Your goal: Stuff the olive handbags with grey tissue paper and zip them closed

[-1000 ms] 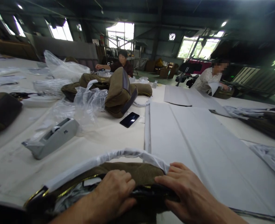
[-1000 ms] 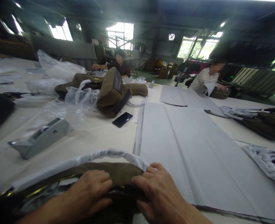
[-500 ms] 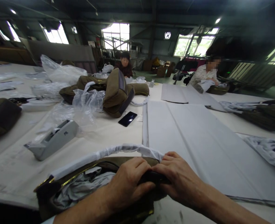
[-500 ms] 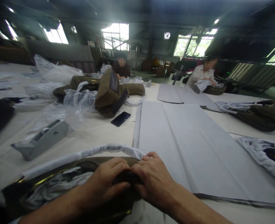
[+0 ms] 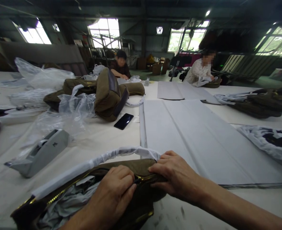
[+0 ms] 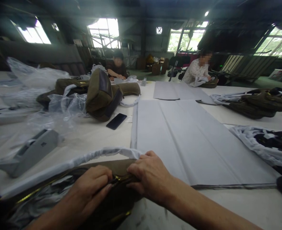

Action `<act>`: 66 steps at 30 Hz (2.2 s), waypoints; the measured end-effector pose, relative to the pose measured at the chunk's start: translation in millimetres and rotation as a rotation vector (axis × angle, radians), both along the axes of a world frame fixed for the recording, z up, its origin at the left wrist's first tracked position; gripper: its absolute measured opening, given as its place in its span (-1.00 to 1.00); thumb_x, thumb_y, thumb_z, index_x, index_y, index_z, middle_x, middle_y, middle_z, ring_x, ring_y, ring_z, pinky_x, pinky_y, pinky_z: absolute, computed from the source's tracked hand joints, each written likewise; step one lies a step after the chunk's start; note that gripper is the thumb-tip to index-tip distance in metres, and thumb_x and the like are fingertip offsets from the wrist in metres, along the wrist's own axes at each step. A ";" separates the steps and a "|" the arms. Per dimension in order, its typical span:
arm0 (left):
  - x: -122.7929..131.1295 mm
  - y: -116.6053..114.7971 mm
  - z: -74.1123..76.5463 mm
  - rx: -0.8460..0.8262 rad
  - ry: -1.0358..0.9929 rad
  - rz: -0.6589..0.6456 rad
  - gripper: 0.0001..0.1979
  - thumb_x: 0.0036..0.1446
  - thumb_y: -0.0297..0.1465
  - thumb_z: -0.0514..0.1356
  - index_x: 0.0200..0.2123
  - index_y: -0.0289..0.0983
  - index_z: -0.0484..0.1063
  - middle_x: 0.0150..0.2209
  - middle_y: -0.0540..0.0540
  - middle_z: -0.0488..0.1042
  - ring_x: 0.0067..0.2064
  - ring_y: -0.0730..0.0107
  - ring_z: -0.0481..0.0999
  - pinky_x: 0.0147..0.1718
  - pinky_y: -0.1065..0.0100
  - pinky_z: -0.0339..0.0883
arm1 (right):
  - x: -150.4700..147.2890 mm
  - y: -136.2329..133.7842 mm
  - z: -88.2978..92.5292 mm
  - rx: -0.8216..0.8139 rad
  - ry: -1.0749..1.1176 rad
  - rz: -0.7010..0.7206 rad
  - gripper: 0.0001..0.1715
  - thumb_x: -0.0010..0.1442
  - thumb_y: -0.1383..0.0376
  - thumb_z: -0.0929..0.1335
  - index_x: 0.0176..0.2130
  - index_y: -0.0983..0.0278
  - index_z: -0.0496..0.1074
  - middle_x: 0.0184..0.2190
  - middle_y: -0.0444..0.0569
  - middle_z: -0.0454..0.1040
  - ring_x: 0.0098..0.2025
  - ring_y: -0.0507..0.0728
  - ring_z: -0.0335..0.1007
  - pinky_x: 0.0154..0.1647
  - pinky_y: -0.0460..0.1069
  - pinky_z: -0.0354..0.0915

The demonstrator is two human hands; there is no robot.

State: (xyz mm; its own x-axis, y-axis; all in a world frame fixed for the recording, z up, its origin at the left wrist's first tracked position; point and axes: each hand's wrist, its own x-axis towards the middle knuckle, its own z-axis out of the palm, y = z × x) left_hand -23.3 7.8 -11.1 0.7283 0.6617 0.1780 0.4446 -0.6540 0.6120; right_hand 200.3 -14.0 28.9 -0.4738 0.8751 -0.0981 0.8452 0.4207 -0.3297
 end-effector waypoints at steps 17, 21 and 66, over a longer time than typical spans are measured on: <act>-22.9 -15.3 -13.6 0.450 0.114 0.069 -0.82 0.20 -0.52 -0.02 -0.39 -0.29 0.34 -0.38 -0.09 0.45 -0.38 0.31 0.38 -0.39 0.27 0.26 | -86.1 -21.5 -40.8 0.762 -0.231 0.102 -0.59 0.08 0.39 0.27 -0.08 0.56 0.41 -0.14 0.27 0.44 -0.06 0.35 0.27 -0.05 0.22 0.15; -49.6 -21.9 -10.0 0.410 0.300 0.088 -0.74 0.04 -0.34 0.23 -0.16 -0.24 0.34 -0.05 -0.13 0.45 0.01 0.05 0.37 0.03 -0.05 0.13 | -89.3 -4.8 -48.0 0.459 -0.270 0.125 -0.95 0.07 0.38 0.36 -0.36 0.34 0.43 -0.44 0.00 0.39 -0.38 0.20 0.26 -0.40 0.10 0.17; -56.7 13.0 1.0 0.011 0.348 0.048 -0.73 -0.02 -0.60 0.03 -0.22 -0.24 0.30 -0.24 -0.07 0.42 -0.19 0.20 0.33 -0.18 0.10 0.25 | -78.8 16.7 -31.3 0.307 -0.333 0.115 -0.91 0.05 0.34 0.44 -0.41 0.27 0.44 -0.42 -0.06 0.42 -0.33 0.19 0.29 -0.31 0.07 0.20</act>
State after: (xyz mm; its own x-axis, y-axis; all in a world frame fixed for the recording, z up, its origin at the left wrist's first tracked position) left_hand -80.1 20.8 -10.1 0.7148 0.6960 -0.0683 0.6557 -0.6330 0.4116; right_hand 121.6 2.7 -2.4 -0.5559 0.8312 -0.0061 0.8262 0.5533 0.1062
